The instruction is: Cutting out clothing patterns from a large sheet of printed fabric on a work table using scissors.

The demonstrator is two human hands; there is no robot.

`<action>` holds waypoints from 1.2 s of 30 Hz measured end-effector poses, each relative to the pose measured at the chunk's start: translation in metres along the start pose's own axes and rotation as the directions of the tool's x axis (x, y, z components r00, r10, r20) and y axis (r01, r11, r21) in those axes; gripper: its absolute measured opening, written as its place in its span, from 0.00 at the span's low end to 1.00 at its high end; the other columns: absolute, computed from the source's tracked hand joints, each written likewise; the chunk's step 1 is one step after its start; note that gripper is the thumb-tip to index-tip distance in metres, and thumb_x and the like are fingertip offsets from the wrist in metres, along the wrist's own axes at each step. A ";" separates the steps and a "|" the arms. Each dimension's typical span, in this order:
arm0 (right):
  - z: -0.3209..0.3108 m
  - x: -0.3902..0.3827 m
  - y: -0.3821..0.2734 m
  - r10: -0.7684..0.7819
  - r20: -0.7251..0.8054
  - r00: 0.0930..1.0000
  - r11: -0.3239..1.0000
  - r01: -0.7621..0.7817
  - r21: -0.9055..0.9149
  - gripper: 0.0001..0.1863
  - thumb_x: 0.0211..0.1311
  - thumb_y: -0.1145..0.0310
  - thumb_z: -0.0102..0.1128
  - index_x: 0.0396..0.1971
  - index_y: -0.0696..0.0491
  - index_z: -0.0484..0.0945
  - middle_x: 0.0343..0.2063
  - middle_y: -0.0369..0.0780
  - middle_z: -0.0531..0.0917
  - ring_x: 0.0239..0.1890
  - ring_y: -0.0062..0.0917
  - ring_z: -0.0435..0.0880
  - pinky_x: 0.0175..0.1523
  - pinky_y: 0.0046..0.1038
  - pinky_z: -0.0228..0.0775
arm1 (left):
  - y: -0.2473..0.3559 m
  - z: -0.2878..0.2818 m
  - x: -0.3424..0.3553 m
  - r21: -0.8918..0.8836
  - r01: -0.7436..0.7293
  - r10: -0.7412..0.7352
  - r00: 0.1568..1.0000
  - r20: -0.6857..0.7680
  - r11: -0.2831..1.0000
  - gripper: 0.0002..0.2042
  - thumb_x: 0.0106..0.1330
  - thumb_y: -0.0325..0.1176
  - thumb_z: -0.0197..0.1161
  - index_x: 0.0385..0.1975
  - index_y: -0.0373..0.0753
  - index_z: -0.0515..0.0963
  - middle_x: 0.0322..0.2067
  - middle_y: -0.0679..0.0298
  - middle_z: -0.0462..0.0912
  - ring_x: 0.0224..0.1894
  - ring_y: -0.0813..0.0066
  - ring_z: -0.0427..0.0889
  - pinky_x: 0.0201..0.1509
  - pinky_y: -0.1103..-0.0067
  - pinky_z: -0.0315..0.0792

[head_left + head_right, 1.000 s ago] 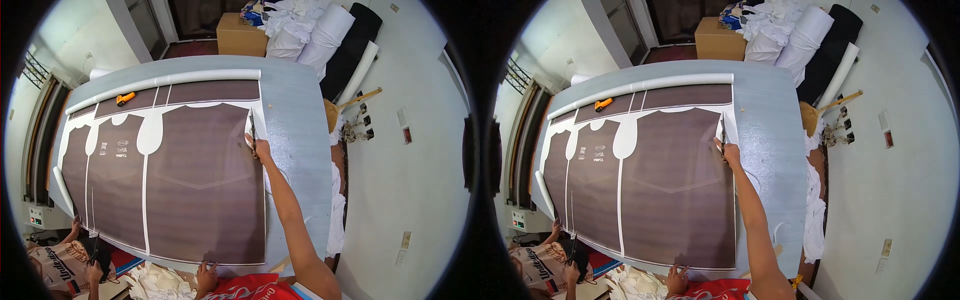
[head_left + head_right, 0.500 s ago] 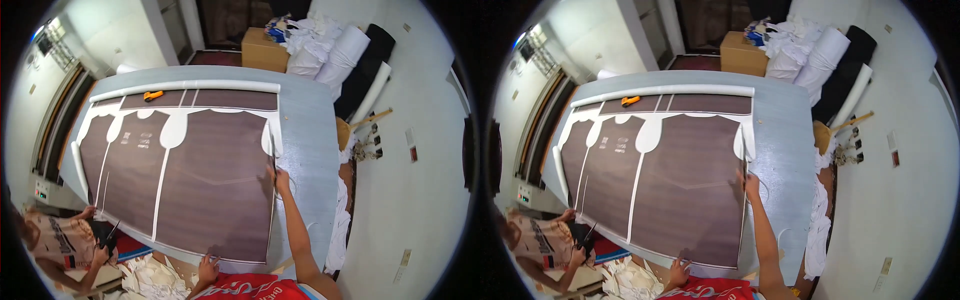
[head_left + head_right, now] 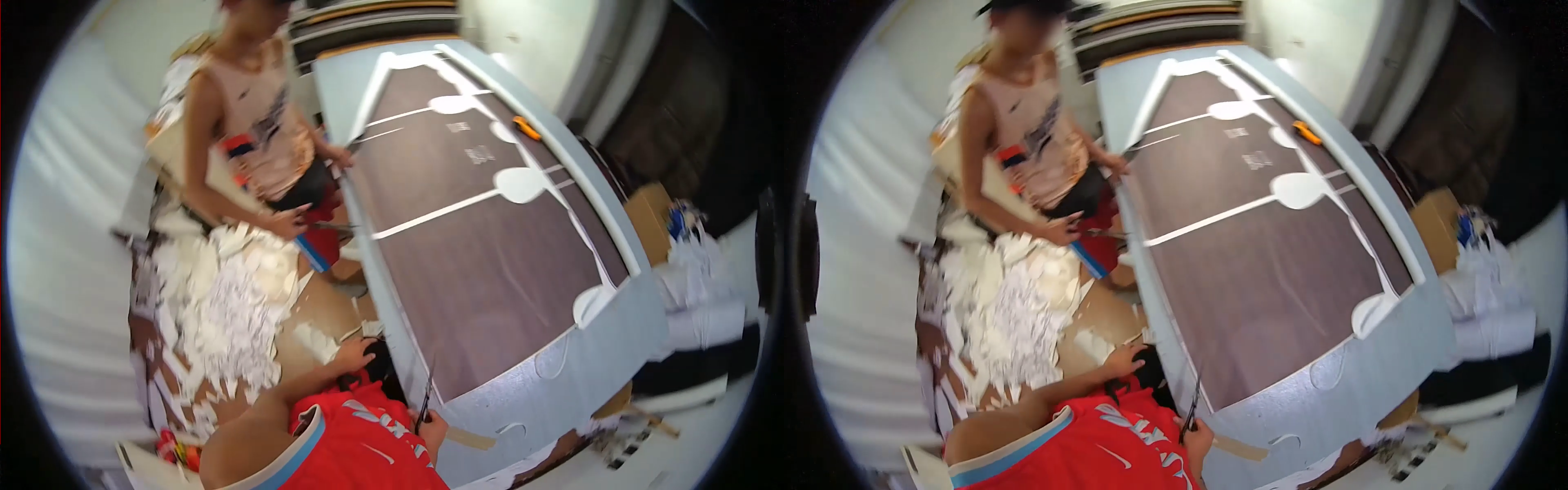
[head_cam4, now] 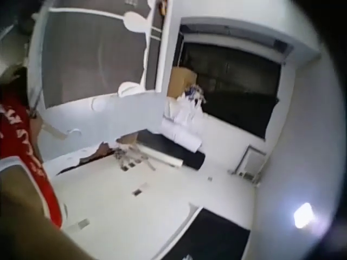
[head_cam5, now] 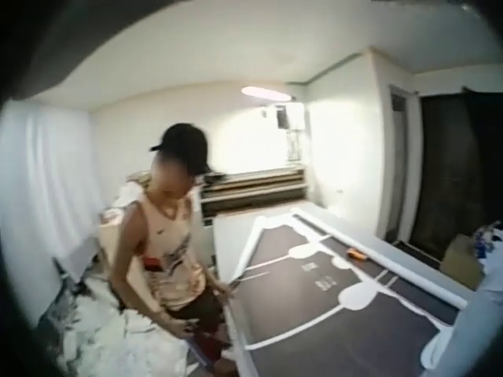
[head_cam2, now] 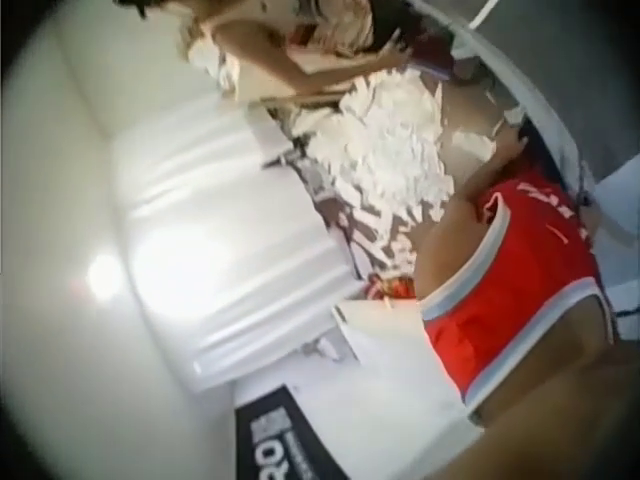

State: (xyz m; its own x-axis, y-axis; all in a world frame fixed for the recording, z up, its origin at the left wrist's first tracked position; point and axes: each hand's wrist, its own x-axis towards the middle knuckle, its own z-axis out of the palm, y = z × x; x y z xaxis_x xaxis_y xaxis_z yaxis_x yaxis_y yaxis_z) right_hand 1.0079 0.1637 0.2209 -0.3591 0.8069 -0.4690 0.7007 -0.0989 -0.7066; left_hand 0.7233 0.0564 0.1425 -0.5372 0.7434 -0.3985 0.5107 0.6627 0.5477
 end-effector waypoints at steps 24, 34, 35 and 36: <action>0.428 -0.228 -0.177 -0.174 0.973 -0.154 0.210 0.959 0.189 0.17 0.47 0.58 0.74 0.22 0.57 0.81 0.12 0.41 0.76 0.16 0.24 0.73 0.25 0.31 0.63 | -0.333 0.075 -0.518 -0.917 0.264 -0.941 0.241 -0.237 0.298 0.29 0.62 0.56 0.58 0.46 0.31 0.78 0.44 0.48 0.82 0.47 0.57 0.81 0.53 0.70 0.73; 0.641 -0.420 -0.239 0.140 0.816 -0.560 0.101 0.828 0.551 0.22 0.47 0.53 0.74 0.25 0.59 0.80 0.12 0.39 0.73 0.19 0.20 0.69 0.27 0.29 0.62 | -0.382 0.004 -0.552 -0.965 -0.256 -0.990 0.114 -0.086 0.054 0.27 0.67 0.51 0.58 0.54 0.32 0.74 0.49 0.53 0.80 0.54 0.69 0.75 0.59 0.75 0.66; 0.654 -0.432 -0.243 0.199 0.818 -0.539 0.144 0.842 0.520 0.22 0.47 0.53 0.74 0.25 0.59 0.81 0.13 0.39 0.74 0.19 0.20 0.70 0.28 0.28 0.62 | -0.397 0.012 -0.555 -0.988 -0.132 -0.959 0.261 -0.108 0.076 0.27 0.67 0.51 0.58 0.56 0.33 0.73 0.50 0.52 0.80 0.55 0.68 0.75 0.61 0.75 0.64; 0.666 -0.445 -0.248 0.262 0.812 -0.521 0.181 0.853 0.489 0.22 0.47 0.53 0.74 0.25 0.59 0.81 0.13 0.40 0.75 0.19 0.20 0.70 0.28 0.28 0.62 | -0.412 0.021 -0.558 -0.994 -0.012 -0.911 0.399 -0.106 0.111 0.27 0.67 0.51 0.58 0.57 0.35 0.72 0.50 0.52 0.79 0.57 0.67 0.74 0.63 0.75 0.63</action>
State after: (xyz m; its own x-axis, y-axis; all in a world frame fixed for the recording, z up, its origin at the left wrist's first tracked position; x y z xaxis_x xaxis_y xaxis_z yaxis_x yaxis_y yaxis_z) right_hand 0.5828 -0.5584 0.2520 -0.1299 -0.9196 -0.3709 -0.4816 0.3855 -0.7871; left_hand 0.8270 -0.6298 0.1238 -0.7508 -0.3170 -0.5795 -0.6041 -0.0252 0.7965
